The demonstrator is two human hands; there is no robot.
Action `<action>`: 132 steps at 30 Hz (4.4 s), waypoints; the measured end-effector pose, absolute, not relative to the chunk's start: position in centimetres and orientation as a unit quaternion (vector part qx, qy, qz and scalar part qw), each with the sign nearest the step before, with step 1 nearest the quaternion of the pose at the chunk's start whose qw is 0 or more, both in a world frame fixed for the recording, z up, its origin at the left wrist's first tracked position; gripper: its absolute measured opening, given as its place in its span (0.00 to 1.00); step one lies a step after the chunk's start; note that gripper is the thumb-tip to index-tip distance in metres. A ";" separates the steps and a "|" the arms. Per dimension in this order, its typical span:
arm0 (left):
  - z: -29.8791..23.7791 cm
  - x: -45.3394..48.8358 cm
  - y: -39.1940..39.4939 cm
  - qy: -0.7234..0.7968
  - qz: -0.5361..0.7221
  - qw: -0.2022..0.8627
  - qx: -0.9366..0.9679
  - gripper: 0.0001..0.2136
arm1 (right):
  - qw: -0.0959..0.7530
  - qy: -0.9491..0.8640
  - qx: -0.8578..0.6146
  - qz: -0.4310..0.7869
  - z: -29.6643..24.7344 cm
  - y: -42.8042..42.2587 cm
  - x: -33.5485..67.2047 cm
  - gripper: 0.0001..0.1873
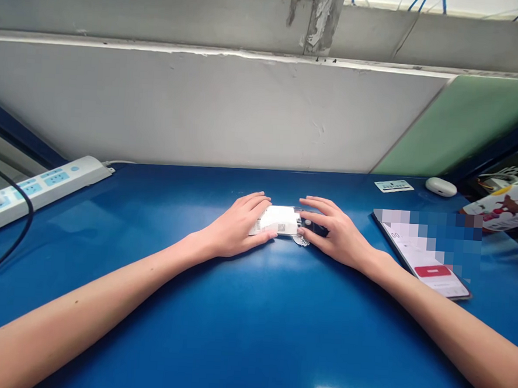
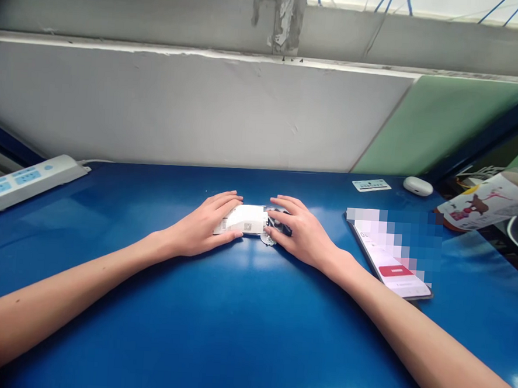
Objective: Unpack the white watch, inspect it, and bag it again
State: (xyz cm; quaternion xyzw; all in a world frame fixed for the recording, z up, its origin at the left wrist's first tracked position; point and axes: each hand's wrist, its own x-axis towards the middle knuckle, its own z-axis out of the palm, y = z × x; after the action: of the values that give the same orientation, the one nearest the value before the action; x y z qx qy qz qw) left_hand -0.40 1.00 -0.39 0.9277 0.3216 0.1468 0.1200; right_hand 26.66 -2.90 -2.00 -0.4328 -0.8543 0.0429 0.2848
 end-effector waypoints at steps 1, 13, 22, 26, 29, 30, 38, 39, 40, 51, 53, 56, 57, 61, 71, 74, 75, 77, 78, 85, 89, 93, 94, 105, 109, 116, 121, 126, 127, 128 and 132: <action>-0.4 -0.4 1.0 0.315 0.153 0.120 0.929 0.28 | 0.287 -0.854 -0.431 0.040 -2.1 -2.9 26.7 0.14; -0.3 -0.5 0.9 0.302 0.152 0.131 0.932 0.27 | 0.291 -0.853 -0.424 0.091 -2.0 -3.3 26.2 0.10; -0.5 -0.4 1.0 0.313 0.160 0.128 0.927 0.29 | 0.243 -0.878 -0.409 0.057 -0.9 -2.4 27.8 0.10; -0.3 -0.3 0.9 0.306 0.156 0.128 0.930 0.29 | 0.227 -0.889 -0.395 0.049 -0.2 -1.9 28.8 0.11; -0.3 -0.3 0.9 0.316 0.158 0.115 0.928 0.29 | 0.216 -0.889 -0.399 0.057 0.3 -1.7 29.4 0.10; -0.4 -0.3 0.9 0.322 0.158 0.112 0.927 0.29 | 0.213 -0.888 -0.402 0.061 0.4 -1.7 29.6 0.10; -0.3 -0.2 1.0 0.330 0.164 0.125 0.921 0.29 | 0.200 -0.862 -0.457 0.087 0.5 -2.2 29.5 0.17; -0.3 -0.2 1.0 0.325 0.162 0.126 0.923 0.28 | 0.200 -0.864 -0.455 0.083 0.5 -2.4 29.2 0.19; -0.2 -0.2 1.0 0.321 0.160 0.125 0.925 0.28 | 0.199 -0.867 -0.450 0.081 0.4 -2.6 28.8 0.20; -0.4 -0.3 1.1 0.315 0.152 0.115 0.930 0.29 | 0.220 -0.866 -0.445 0.065 -1.0 -2.6 27.7 0.19; -0.4 -0.3 1.1 0.317 0.156 0.116 0.928 0.28 | 0.210 -0.866 -0.449 0.069 -0.6 -2.5 28.1 0.20; -0.5 -0.2 1.1 0.320 0.162 0.115 0.926 0.28 | 0.203 -0.867 -0.451 0.063 -0.1 -2.4 28.7 0.18; -0.5 -0.2 1.1 0.321 0.164 0.114 0.926 0.28 | 0.205 -0.867 -0.451 0.054 0.0 -2.4 28.8 0.17; -0.6 -0.3 1.1 0.314 0.171 0.108 0.928 0.28 | 0.206 -0.874 -0.439 0.022 -0.1 -2.5 28.5 0.17; -0.7 -0.3 1.1 0.312 0.181 0.100 0.927 0.26 | 0.211 -0.876 -0.430 0.052 -1.0 -2.6 27.8 0.15; -0.6 -0.3 1.1 0.326 0.179 0.094 0.924 0.26 | 0.231 -0.861 -0.451 0.041 -0.9 -2.3 28.2 0.13; -0.6 -0.3 1.1 0.328 0.178 0.096 0.923 0.26 | 0.244 -0.851 -0.463 0.035 -0.8 -2.2 28.3 0.12; -0.6 -0.3 1.1 0.330 0.172 0.104 0.922 0.27 | 0.271 -0.830 -0.486 0.022 -0.8 -2.1 28.5 0.12; -0.6 -0.4 1.1 0.332 0.169 0.109 0.922 0.28 | 0.285 -0.821 -0.495 0.015 -0.8 -2.1 28.5 0.12; -0.3 -0.4 1.2 0.345 0.157 0.129 0.916 0.35 | 0.334 -0.818 -0.469 -0.005 -0.7 -2.7 27.8 0.14; 0.0 -0.4 1.1 0.358 0.145 0.143 0.911 0.39 | 0.356 -0.813 -0.460 0.002 -0.7 -3.1 27.4 0.25; 0.1 -0.4 1.1 0.355 0.172 0.162 0.904 0.40 | 0.373 -0.809 -0.453 0.015 -0.6 -3.3 27.0 0.29; 0.0 -0.4 1.2 0.354 0.183 0.169 0.902 0.41 | 0.370 -0.814 -0.447 0.015 -0.5 -3.3 27.0 0.26; 1.4 0.7 0.0 0.279 0.387 0.047 0.878 0.30 | 0.309 -0.857 -0.413 -0.008 1.5 -3.7 26.4 0.15; 2.1 1.5 -1.1 0.279 0.351 0.058 0.892 0.18 | 0.313 -0.856 -0.409 0.043 3.6 -3.6 25.1 0.12; 3.3 2.5 -2.5 0.302 0.340 0.314 0.833 0.12 | 0.523 -0.716 -0.388 0.253 6.8 -1.6 22.0 0.15; 3.9 3.2 -2.9 0.322 0.410 0.449 0.726 0.13 | 0.548 -0.559 -0.341 0.520 6.3 -0.4 20.5 0.18; 3.6 3.7 -2.4 0.313 0.388 0.622 0.604 0.15 | 0.430 -0.504 -0.322 0.677 4.8 0.2 19.9 0.24; 3.5 3.7 -2.4 0.309 0.375 0.654 0.580 0.15 | 0.432 -0.492 -0.320 0.685 4.6 0.3 19.9 0.22; 3.5 3.8 -2.3 0.303 0.360 0.684 0.558 0.15 | 0.435 -0.483 -0.314 0.692 4.5 0.4 20.0 0.21; 3.4 3.8 -2.4 0.281 0.294 0.765 0.499 0.15 | 0.434 -0.468 -0.274 0.719 4.3 0.7 20.2 0.18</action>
State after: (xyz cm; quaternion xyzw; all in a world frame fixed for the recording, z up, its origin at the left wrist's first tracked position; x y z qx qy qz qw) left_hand 3.84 -2.44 3.38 0.4990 0.2808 0.2945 0.7652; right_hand 20.25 0.72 4.28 -0.2740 -0.4683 0.7194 0.4337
